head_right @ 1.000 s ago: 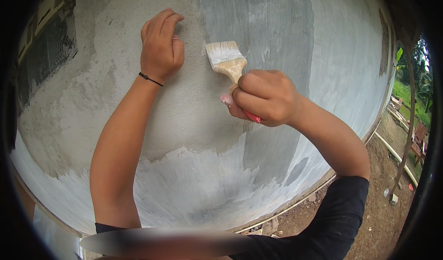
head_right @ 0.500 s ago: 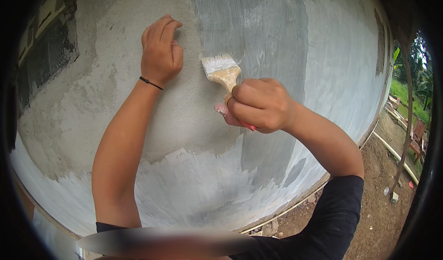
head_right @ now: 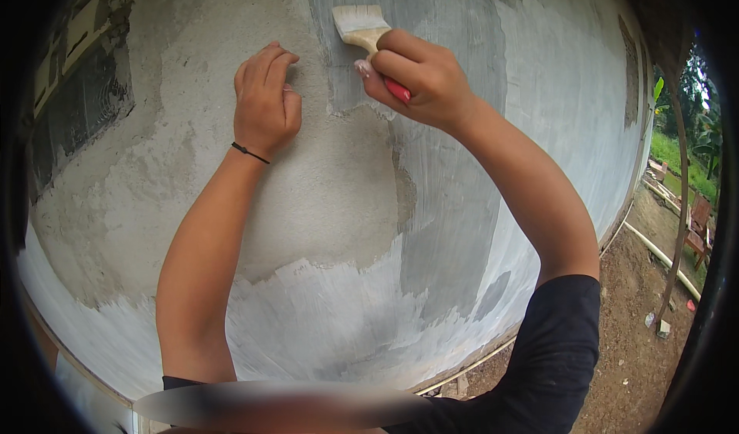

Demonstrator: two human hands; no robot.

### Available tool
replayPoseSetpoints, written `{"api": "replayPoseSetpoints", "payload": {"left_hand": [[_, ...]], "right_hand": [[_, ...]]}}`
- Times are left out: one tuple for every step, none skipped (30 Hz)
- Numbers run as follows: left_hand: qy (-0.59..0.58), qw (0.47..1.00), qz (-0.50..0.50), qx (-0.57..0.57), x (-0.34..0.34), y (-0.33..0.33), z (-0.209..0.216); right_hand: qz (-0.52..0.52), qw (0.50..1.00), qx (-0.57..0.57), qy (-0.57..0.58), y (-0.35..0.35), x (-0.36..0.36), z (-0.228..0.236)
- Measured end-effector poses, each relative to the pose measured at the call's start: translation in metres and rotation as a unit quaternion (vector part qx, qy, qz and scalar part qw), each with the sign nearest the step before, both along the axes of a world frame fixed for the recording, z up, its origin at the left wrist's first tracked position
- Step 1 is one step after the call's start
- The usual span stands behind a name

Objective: The person paints an exterior wall with a paintbrush, dipping the brush into a paint tray to load it with paint before applying it to the wall.

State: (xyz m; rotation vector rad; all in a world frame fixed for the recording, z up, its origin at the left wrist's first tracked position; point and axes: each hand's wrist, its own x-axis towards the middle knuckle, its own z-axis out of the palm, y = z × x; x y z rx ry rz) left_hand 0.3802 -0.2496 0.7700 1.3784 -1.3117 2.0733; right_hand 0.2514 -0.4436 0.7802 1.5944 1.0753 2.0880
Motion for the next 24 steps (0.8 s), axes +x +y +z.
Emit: {"api": "replayPoseSetpoints", "payload": {"left_hand": [[0.01,1.0,0.005,0.004,-0.001,0.0,0.0],[0.009,1.0,0.003,0.003,-0.002,-0.001,-0.001],[0.008,1.0,0.007,0.002,-0.002,-0.001,-0.001],[0.007,1.0,0.012,0.001,-0.003,-0.001,-0.001],[0.005,1.0,0.008,0.001,-0.004,0.0,0.0],[0.0,1.0,0.013,-0.002,-0.003,0.001,0.0],[-0.005,1.0,0.019,-0.006,-0.002,0.001,0.0],[-0.006,1.0,0.017,-0.006,-0.002,-0.002,-0.001],[-0.004,1.0,0.015,-0.004,-0.003,-0.004,-0.001],[-0.002,1.0,0.014,-0.002,-0.004,-0.005,0.0],[-0.002,1.0,0.014,-0.002,-0.004,-0.006,0.0],[-0.002,1.0,0.012,-0.003,-0.003,-0.006,-0.001],[-0.001,1.0,0.01,-0.004,-0.003,-0.007,0.0],[0.0,1.0,0.015,-0.003,-0.002,-0.004,-0.001],[0.0,1.0,0.017,-0.004,-0.001,-0.003,-0.002],[0.001,1.0,0.018,-0.005,-0.001,-0.002,-0.002],[0.0,1.0,0.021,-0.006,-0.002,-0.001,-0.002],[-0.003,1.0,0.024,-0.004,-0.003,-0.002,-0.001],[-0.006,1.0,0.028,-0.001,-0.003,-0.001,0.0],[-0.005,1.0,0.026,-0.001,-0.003,-0.002,0.0],[-0.004,1.0,0.024,-0.003,-0.003,-0.003,-0.001],[-0.002,1.0,0.023,-0.004,-0.003,-0.003,-0.001],[-0.001,1.0,0.023,-0.004,-0.002,-0.003,-0.001],[-0.003,1.0,0.026,-0.001,-0.001,-0.003,0.0]], "right_hand": [[0.0,1.0,-0.005,0.016,0.0,-0.009,-0.014],[-0.002,0.999,-0.01,0.033,0.0,-0.018,-0.025],[-0.002,1.0,-0.009,0.021,0.0,-0.024,-0.027],[-0.003,1.0,-0.01,0.021,0.0,-0.026,-0.021],[0.015,1.0,0.023,-0.004,0.003,-0.033,-0.009],[0.033,0.997,0.056,-0.028,0.004,-0.035,0.003],[0.03,0.998,0.056,-0.029,0.0,-0.033,0.016],[0.027,0.996,0.064,-0.056,-0.006,-0.029,0.033],[0.026,0.994,0.07,-0.085,-0.011,-0.025,0.047],[0.026,0.994,0.07,-0.086,-0.016,-0.021,0.059],[0.043,0.994,0.054,-0.084,-0.015,-0.017,0.069],[0.06,0.994,0.038,-0.081,-0.016,-0.014,0.073],[0.031,0.994,0.092,-0.058,-0.015,-0.007,0.066],[0.035,0.993,0.093,-0.056,-0.013,-0.001,0.057],[0.044,0.994,0.088,-0.037,-0.011,0.002,0.048],[0.053,0.995,0.083,-0.018,-0.01,0.004,0.038],[0.055,0.996,0.064,-0.02,-0.011,0.002,0.03],[0.058,0.996,0.065,-0.021,-0.012,-0.005,0.024],[0.045,0.998,0.043,-0.02,-0.012,-0.013,0.022],[0.028,0.999,0.021,-0.018,-0.012,-0.02,0.021],[0.02,0.999,0.021,-0.04,-0.012,-0.024,0.028],[0.02,0.999,0.022,-0.039,-0.01,-0.028,0.036],[0.039,0.997,0.039,-0.057,-0.006,-0.031,0.046],[0.058,0.994,0.057,-0.075,-0.003,-0.03,0.055]]}}
